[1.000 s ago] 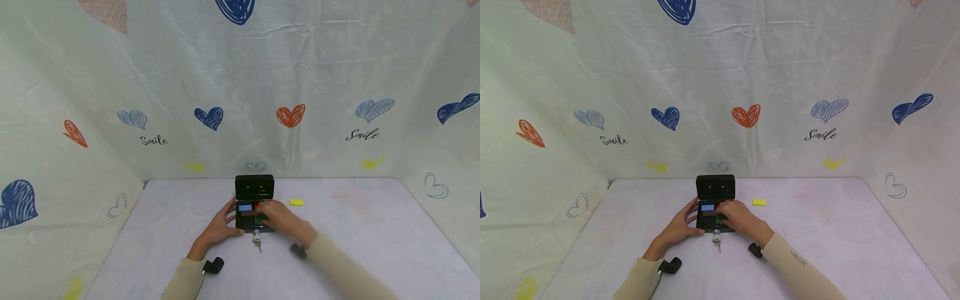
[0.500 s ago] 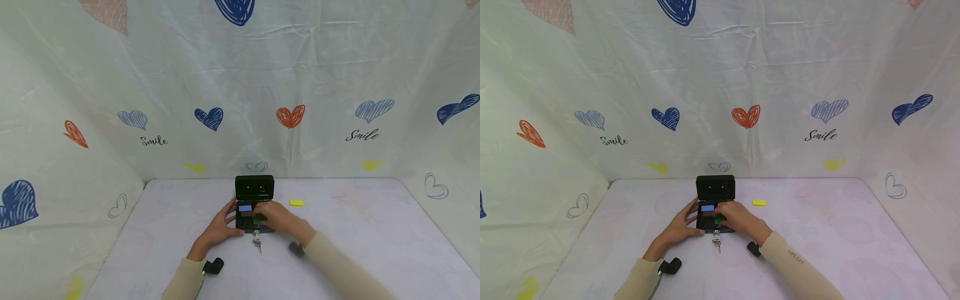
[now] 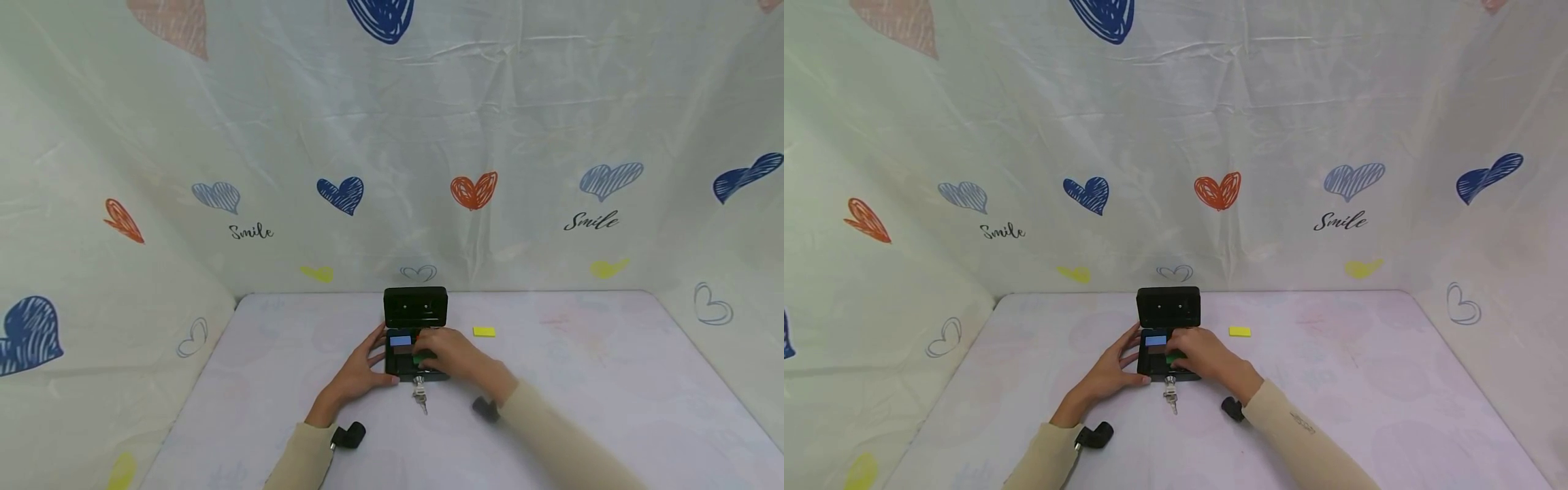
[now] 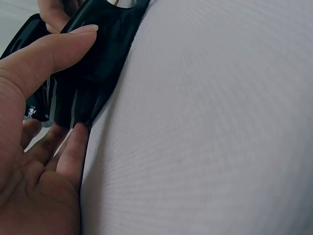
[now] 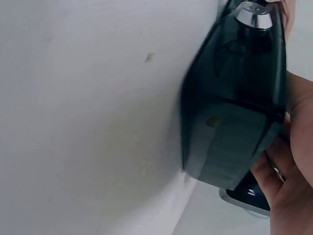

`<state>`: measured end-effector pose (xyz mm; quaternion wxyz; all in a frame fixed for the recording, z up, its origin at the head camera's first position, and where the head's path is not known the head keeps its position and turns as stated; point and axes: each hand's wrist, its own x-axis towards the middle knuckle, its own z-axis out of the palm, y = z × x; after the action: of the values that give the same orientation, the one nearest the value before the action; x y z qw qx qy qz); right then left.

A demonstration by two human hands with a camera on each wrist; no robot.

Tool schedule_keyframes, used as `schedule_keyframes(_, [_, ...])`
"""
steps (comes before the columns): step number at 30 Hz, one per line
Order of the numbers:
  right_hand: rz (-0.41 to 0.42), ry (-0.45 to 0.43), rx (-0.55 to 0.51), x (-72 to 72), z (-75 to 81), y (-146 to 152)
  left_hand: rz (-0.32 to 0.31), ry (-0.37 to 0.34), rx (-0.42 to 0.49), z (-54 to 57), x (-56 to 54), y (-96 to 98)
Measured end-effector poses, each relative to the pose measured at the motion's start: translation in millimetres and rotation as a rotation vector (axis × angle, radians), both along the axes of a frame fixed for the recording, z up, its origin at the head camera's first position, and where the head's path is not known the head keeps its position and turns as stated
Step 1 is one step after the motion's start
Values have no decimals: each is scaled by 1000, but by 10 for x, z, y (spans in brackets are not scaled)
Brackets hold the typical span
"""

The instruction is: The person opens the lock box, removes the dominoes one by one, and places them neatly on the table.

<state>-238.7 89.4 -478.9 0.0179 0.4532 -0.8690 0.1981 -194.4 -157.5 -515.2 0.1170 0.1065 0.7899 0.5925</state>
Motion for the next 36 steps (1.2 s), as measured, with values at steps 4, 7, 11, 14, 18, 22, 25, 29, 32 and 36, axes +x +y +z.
schedule_keyframes(4, [14, 40, -40, 15, 49, 37, -4, 0, 12, 0, -3, -2])
schedule_keyframes(7, [2, 65, -51, 22, 72, 77, -4, -2, 14, -3, -5, -1])
schedule_keyframes(11, [-21, 104, -52, 28, 90, 146, 3, -10, 8, -8, -3, 3])
schedule_keyframes(14, [-25, 153, -60, 22, 94, 206, 8, -11, -1, -7, -4, 6])
schedule_keyframes(18, [-52, 180, -75, 8, 89, 284, 16, -9, -15, -6, -7, 9])
schedule_keyframes(22, [-79, 181, -88, -1, 96, 370, 21, -12, -21, -11, -13, 11])
schedule_keyframes(25, [-80, 198, -108, -8, 109, 439, 24, -12, -21, -21, -17, 11])
schedule_keyframes(29, [-90, 213, -133, -30, 95, 536, 27, -6, -24, -32, -20, 13])
schedule_keyframes(32, [-100, 212, -148, -48, 83, 608, 29, 0, -30, -34, -20, 17])
schedule_keyframes(36, [-109, 203, -157, -59, 82, 693, 33, 1, -39, -35, -15, 20])
